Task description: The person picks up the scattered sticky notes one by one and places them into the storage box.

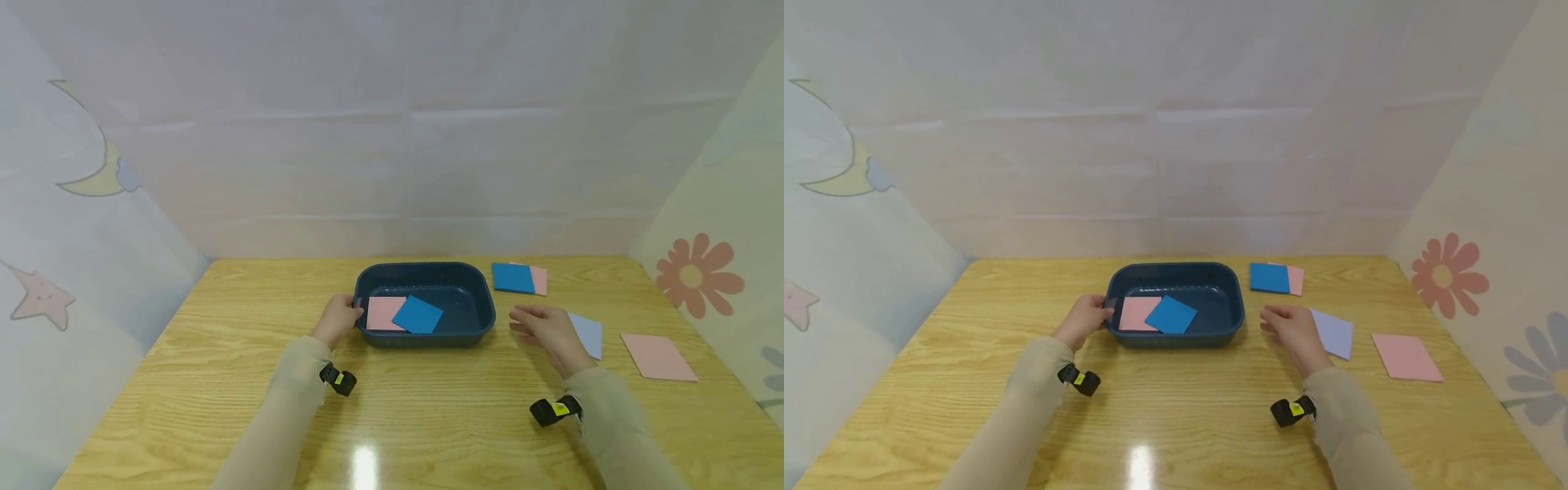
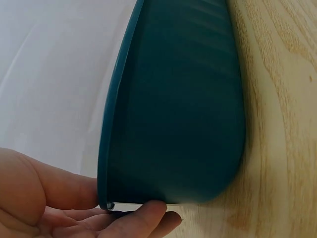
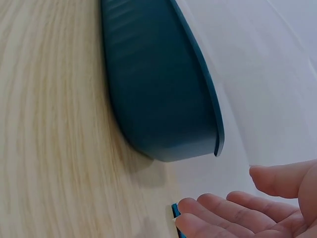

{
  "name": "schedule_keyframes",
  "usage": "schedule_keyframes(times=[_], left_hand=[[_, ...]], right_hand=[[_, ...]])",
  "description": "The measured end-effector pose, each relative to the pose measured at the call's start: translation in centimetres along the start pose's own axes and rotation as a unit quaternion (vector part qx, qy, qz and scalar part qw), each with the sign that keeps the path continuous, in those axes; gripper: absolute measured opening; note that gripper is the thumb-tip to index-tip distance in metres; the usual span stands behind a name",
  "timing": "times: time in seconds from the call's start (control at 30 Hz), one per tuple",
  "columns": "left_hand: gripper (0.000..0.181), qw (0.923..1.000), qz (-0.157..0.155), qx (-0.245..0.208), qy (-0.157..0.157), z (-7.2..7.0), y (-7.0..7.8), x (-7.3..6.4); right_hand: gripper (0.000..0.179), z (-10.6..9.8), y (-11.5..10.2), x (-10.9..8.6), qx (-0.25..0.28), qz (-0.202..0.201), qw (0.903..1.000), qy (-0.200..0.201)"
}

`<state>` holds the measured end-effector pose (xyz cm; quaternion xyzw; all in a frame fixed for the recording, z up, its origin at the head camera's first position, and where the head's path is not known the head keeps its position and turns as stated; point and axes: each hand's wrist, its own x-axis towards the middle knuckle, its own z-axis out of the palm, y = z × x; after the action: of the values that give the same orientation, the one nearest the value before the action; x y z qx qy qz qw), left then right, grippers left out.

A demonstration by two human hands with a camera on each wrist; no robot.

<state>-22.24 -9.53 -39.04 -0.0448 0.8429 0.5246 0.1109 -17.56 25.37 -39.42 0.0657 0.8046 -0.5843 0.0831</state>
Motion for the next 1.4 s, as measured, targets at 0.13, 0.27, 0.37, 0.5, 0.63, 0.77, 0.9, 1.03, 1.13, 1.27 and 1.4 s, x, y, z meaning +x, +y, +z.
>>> schedule_keyframes(times=[0.13, 0.27, 0.37, 0.5, 0.63, 0.77, 0.9, 1.03, 1.13, 1.27, 1.4], left_hand=[[0.031, 1.0000, -0.006, -0.006, 0.004, 0.1, -0.1, 0.0], [0.033, 0.9998, -0.017, -0.006, 0.013, 0.1, -0.3, 0.1], [0.033, 0.9996, -0.020, -0.007, 0.016, 0.0, -0.3, 0.0], [0.032, 0.9996, -0.016, -0.015, 0.019, 0.0, -0.2, -0.2], [0.031, 0.9992, -0.014, -0.029, 0.021, 0.0, -0.3, -0.3], [0.032, 0.9989, -0.022, -0.034, 0.024, 0.0, -0.5, -0.1], [0.032, 0.9983, -0.031, -0.042, 0.024, 0.1, -0.4, -0.1], [0.033, 0.9976, -0.035, -0.057, 0.019, 0.3, -0.2, -0.1], [0.033, 0.9971, -0.037, -0.063, 0.019, 0.3, -0.2, -0.1], [0.033, 0.9967, -0.043, -0.065, 0.023, 0.3, -0.2, 0.0], [0.033, 0.9966, -0.046, -0.065, 0.021, 0.3, -0.3, 0.0]], right_hand=[[0.057, -0.4, 0.4, -0.2, -0.011, -0.009, 0.9999, -0.006], [0.063, -0.9, 0.8, -0.4, -0.024, -0.015, 0.9996, -0.010], [0.064, -1.4, 1.1, -0.5, -0.028, -0.019, 0.9994, -0.009], [0.063, -2.0, 1.4, -0.5, -0.033, -0.024, 0.9991, -0.006], [0.063, -2.4, 1.7, -0.5, -0.033, -0.022, 0.9992, -0.004], [0.063, -2.6, 1.9, -0.4, -0.034, -0.020, 0.9992, -0.002], [0.060, -3.0, 2.1, -0.6, -0.053, -0.023, 0.9983, 0.003], [0.055, -3.8, 2.2, -0.7, -0.081, -0.032, 0.9961, 0.011], [0.053, -4.4, 2.3, -0.7, -0.081, -0.038, 0.9959, 0.014], [0.053, -4.8, 2.4, -0.8, -0.079, -0.035, 0.9961, 0.018], [0.055, -5.2, 2.6, -1.0, -0.104, -0.021, 0.9941, 0.023]])
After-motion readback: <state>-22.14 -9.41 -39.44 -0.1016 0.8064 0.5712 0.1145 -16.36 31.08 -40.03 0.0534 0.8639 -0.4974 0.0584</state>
